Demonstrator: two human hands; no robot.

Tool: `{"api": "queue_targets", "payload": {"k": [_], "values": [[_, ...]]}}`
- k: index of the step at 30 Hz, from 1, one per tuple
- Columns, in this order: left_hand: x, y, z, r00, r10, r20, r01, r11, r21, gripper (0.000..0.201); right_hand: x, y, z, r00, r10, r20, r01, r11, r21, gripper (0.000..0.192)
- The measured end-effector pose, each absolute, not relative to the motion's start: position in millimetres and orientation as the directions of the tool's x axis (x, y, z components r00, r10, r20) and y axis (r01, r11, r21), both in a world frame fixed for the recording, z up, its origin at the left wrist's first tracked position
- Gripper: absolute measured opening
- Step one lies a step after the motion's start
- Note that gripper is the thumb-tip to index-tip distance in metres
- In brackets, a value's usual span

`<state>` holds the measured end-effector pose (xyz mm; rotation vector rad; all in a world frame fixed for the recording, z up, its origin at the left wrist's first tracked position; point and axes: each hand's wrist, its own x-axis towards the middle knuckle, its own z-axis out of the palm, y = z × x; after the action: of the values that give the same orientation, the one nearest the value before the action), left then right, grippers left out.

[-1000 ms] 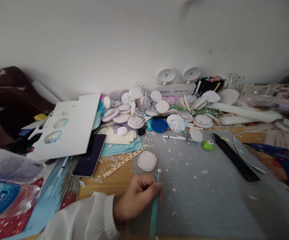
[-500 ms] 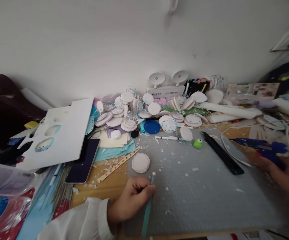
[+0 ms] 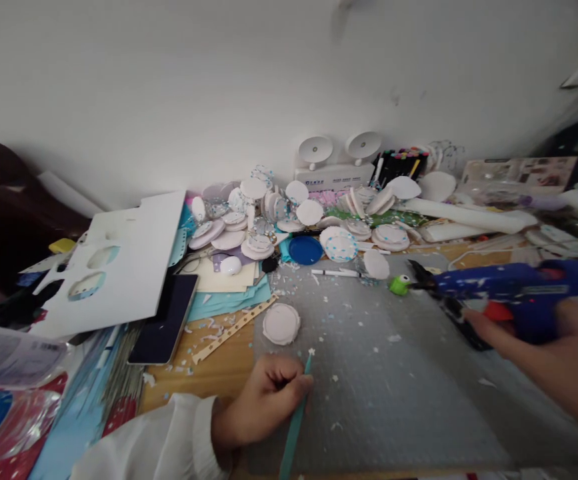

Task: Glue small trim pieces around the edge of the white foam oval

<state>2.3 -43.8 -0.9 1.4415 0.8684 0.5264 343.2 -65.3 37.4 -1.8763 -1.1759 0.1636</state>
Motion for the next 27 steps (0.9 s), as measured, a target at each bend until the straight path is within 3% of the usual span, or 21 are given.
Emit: {"api": "queue_targets", "payload": {"k": [6, 14, 19, 27], "values": [[2, -44, 0, 0.602, 0.772, -0.203, 0.191, 0.107, 0.976, 0.076, 261, -36, 31, 0.331, 0.881, 0.337, 0.714, -0.001, -0.700, 0.019], [-2, -41, -1, 0.600, 0.761, -0.247, 0.199, 0.157, 0.967, 0.074, 258, -38, -13, 0.174, 0.903, 0.394, 0.757, 0.133, -0.640, 0.018], [-4, -39, 0, 0.613, 0.734, -0.293, 0.239, 0.181, 0.954, 0.068, 267, -49, -29, 0.022, 0.864, 0.503, 0.854, 0.246, -0.459, 0.015], [-3, -40, -5, 0.630, 0.762, -0.151, 0.093, 0.119, 0.988, 0.049, 278, -52, -25, -0.206, 0.838, 0.506, 0.898, 0.367, -0.241, 0.018]]}}
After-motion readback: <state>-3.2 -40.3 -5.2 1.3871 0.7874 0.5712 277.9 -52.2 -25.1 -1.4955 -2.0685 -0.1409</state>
